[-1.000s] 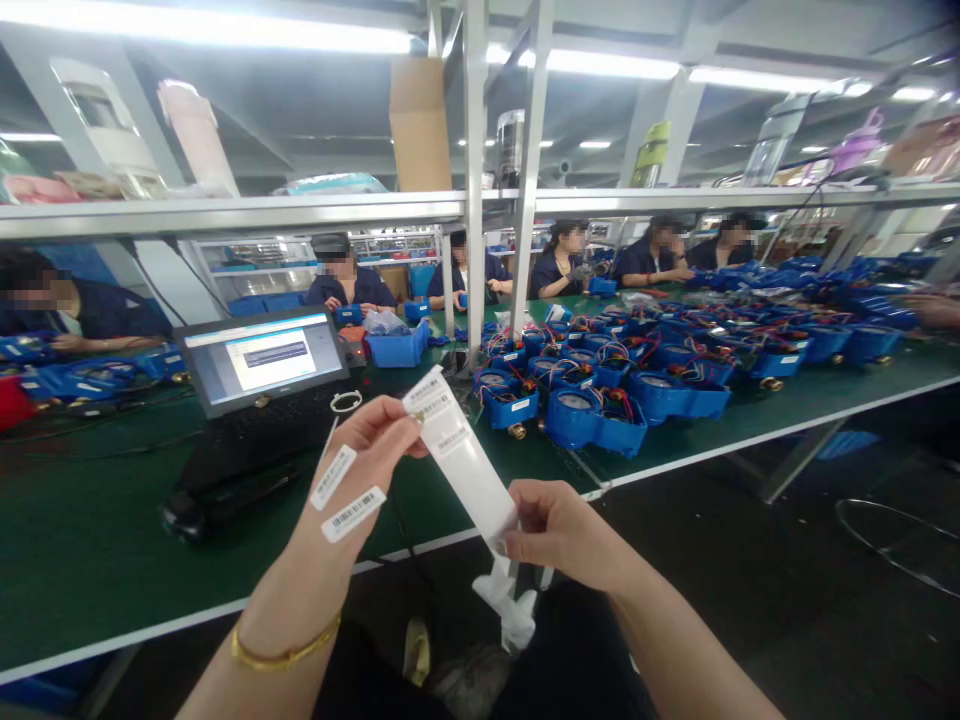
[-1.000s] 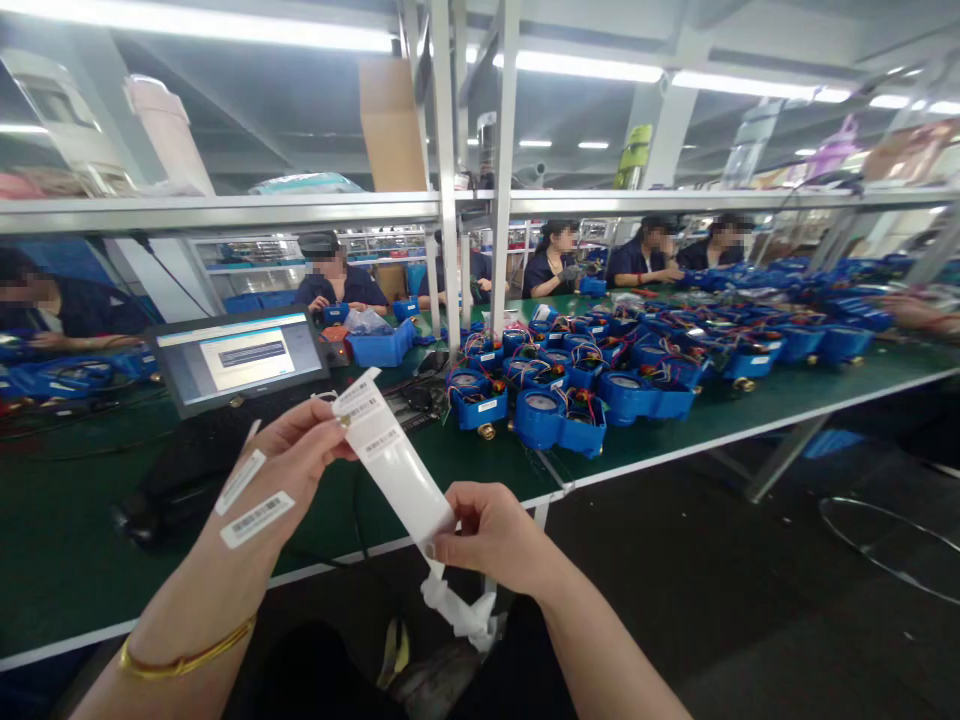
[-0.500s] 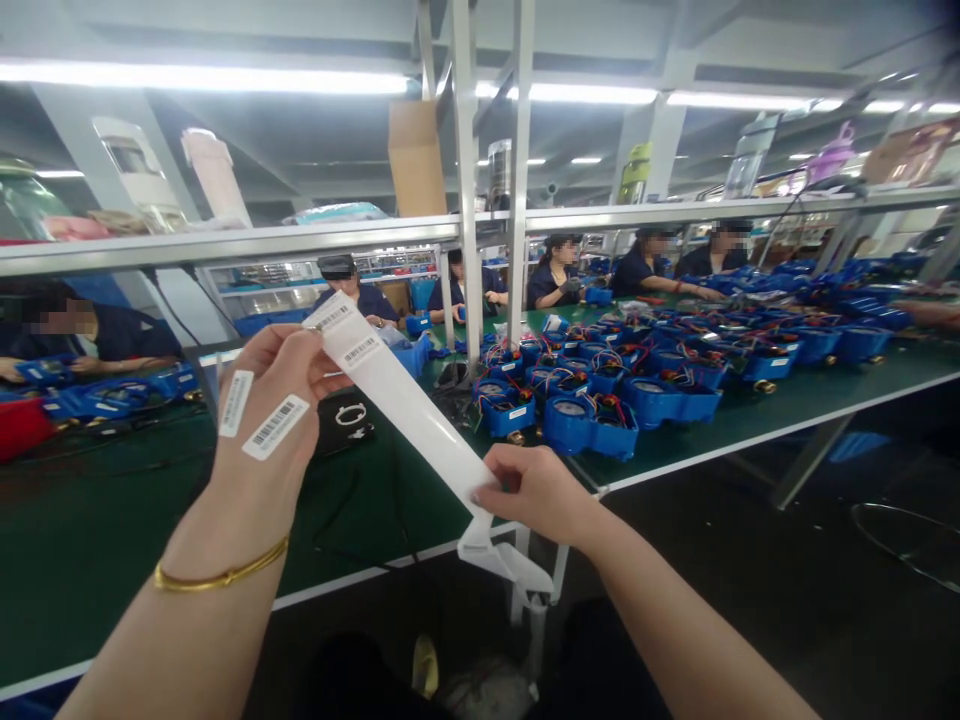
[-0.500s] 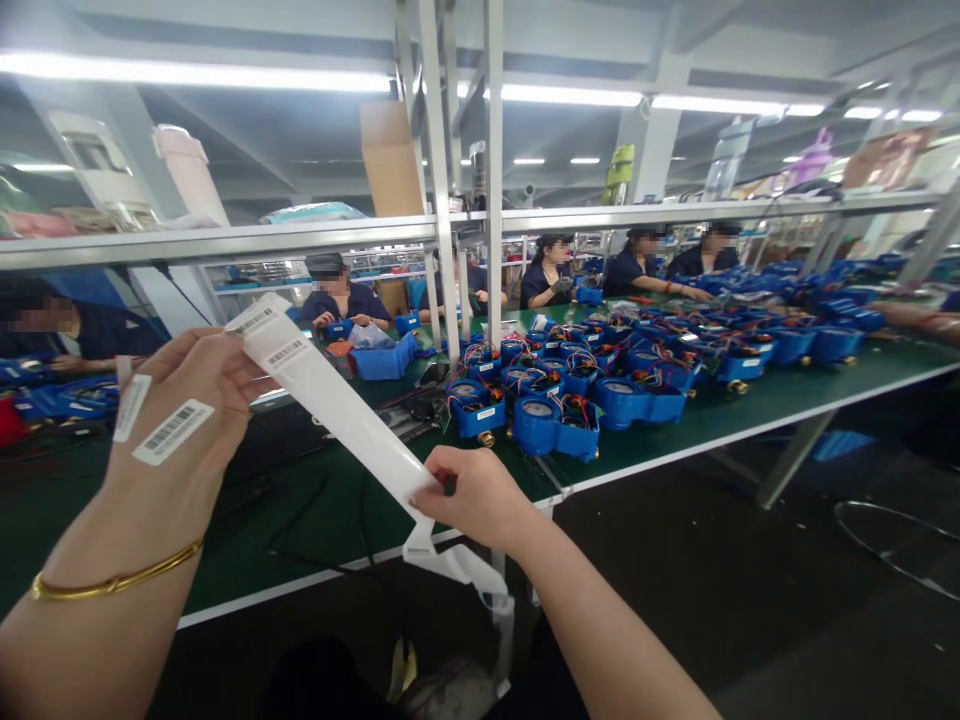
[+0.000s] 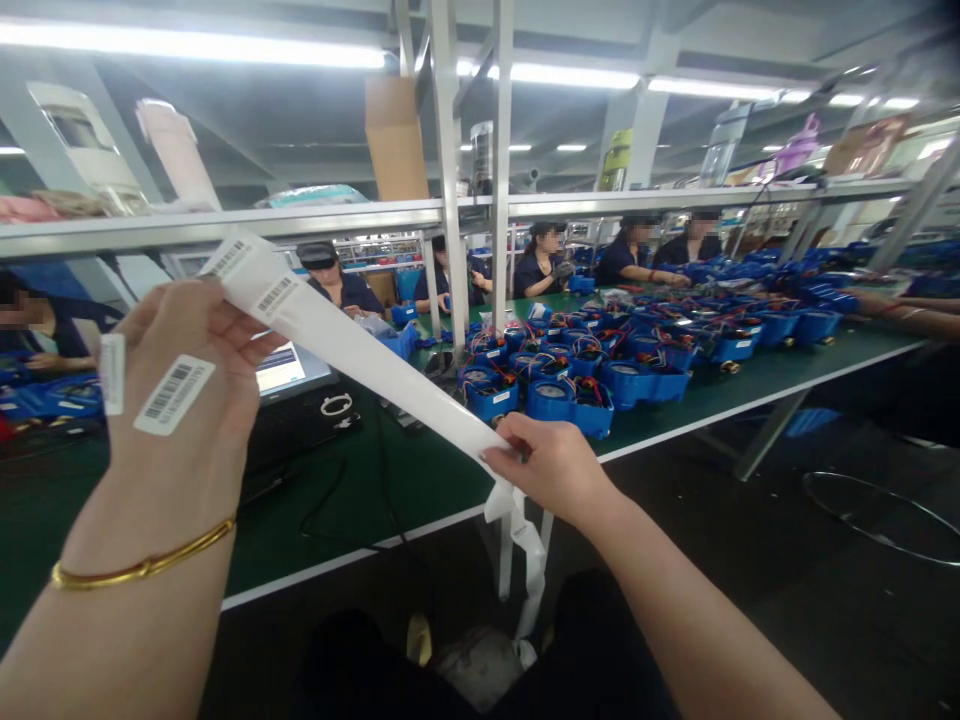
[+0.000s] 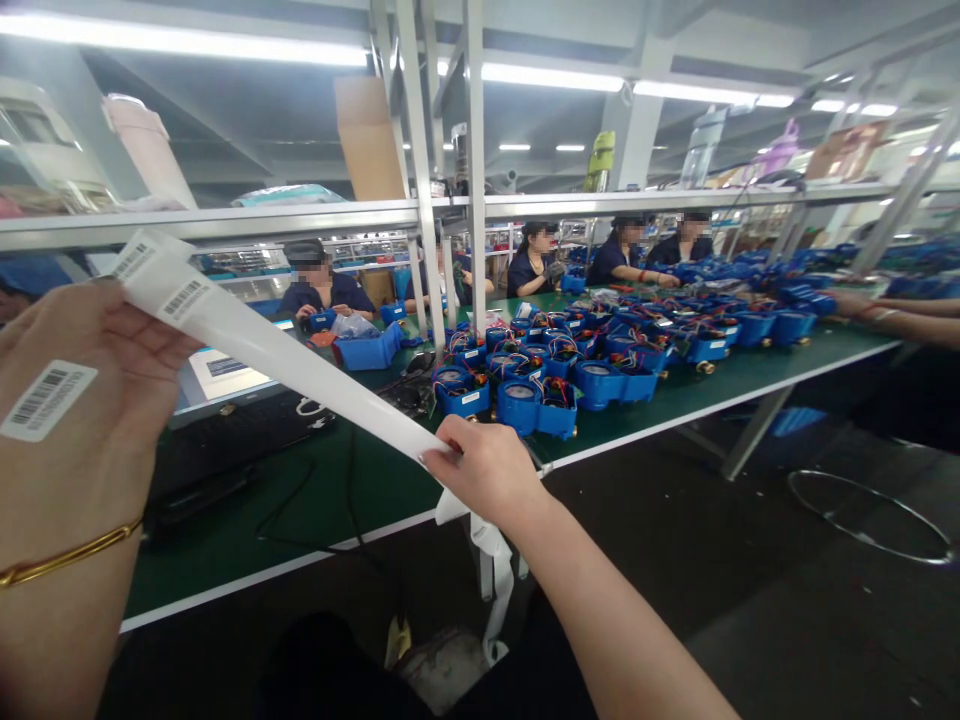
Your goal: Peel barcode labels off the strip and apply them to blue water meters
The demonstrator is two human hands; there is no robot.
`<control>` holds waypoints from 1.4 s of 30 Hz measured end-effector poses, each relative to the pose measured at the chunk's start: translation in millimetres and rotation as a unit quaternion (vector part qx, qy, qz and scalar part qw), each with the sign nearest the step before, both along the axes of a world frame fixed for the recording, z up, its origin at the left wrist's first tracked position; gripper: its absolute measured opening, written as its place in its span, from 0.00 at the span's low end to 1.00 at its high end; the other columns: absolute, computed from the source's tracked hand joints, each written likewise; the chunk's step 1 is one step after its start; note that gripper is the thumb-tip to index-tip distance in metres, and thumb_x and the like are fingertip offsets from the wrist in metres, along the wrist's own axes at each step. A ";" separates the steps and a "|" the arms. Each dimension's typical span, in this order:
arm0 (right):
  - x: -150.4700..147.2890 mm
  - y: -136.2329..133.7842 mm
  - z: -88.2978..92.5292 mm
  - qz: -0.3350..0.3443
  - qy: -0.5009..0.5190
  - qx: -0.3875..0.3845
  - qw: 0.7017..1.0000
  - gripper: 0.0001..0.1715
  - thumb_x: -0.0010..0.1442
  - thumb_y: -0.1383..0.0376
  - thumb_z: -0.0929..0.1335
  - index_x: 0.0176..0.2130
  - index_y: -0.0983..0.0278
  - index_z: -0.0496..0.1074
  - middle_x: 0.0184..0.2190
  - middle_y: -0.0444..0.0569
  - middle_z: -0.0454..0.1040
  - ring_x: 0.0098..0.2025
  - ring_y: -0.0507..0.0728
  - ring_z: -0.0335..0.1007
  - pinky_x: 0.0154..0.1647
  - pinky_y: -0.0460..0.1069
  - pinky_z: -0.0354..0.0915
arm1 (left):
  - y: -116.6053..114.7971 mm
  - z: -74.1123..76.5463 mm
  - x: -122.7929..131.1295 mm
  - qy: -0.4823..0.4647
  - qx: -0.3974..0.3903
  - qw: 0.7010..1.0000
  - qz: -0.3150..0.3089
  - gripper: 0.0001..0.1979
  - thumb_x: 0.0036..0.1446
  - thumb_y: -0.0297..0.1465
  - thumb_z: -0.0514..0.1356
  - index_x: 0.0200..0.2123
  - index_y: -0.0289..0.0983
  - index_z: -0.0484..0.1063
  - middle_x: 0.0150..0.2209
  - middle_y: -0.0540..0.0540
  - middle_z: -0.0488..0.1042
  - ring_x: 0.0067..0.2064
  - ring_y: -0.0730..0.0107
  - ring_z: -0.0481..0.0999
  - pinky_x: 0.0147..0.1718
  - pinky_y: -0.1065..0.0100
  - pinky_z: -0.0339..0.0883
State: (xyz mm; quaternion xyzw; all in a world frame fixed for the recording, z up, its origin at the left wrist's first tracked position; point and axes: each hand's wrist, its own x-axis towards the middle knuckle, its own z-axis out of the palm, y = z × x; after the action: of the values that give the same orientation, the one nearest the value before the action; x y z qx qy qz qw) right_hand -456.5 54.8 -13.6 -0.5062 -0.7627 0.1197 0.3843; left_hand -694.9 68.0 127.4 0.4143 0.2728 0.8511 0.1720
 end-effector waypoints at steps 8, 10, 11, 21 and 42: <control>-8.5 -8.6 -58.7 0.129 -0.040 -0.080 0.988 0.05 0.48 0.72 0.68 0.25 0.63 0.69 0.20 0.37 0.67 0.22 0.46 0.60 0.23 0.42 0.52 | 14.9 5.1 -12.1 -0.036 -0.003 0.999 0.014 0.15 0.44 0.12 0.49 0.15 0.35 0.57 0.14 0.52 0.67 0.18 0.72 0.71 0.16 0.73 0.69; -12.3 -11.2 -70.7 0.113 -0.035 -0.074 0.990 0.06 0.50 0.72 0.68 0.24 0.64 0.68 0.21 0.39 0.68 0.24 0.48 0.62 0.26 0.43 0.54 | 17.1 5.1 -14.2 -0.027 -0.002 0.999 0.029 0.15 0.44 0.12 0.49 0.15 0.36 0.55 0.13 0.53 0.65 0.19 0.72 0.71 0.17 0.73 0.69; -13.4 -12.0 -74.3 0.103 -0.032 -0.068 0.992 0.06 0.51 0.72 0.67 0.24 0.64 0.68 0.22 0.40 0.69 0.25 0.48 0.62 0.27 0.43 0.54 | 17.4 5.1 -15.0 -0.023 -0.003 0.999 0.035 0.15 0.44 0.12 0.49 0.15 0.36 0.55 0.13 0.53 0.64 0.19 0.71 0.71 0.17 0.73 0.69; 5.0 -8.9 -45.1 0.044 -0.010 0.006 0.999 0.12 0.58 0.62 0.65 0.25 0.63 0.66 0.21 0.42 0.65 0.24 0.50 0.59 0.26 0.46 0.51 | 6.4 -27.1 -16.3 0.070 -0.182 0.980 -0.035 0.11 0.56 0.39 0.58 0.29 0.36 0.66 0.23 0.49 0.74 0.30 0.67 0.75 0.36 0.64 0.70; -17.4 6.6 -6.1 0.073 0.319 -0.039 0.944 0.21 0.58 0.50 0.64 0.27 0.64 0.67 0.19 0.42 0.66 0.21 0.49 0.57 0.22 0.44 0.54 | -20.0 -133.3 60.5 0.298 -0.326 0.858 -0.262 0.08 0.45 0.34 0.64 0.27 0.37 0.70 0.25 0.50 0.75 0.27 0.69 0.73 0.28 0.72 0.65</control>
State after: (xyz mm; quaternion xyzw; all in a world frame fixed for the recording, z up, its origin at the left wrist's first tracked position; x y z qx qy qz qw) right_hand -473.9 61.4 -19.6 -0.3986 -0.6298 0.3322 0.5779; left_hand -634.5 48.0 -5.9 0.6247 0.4548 0.4724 0.4240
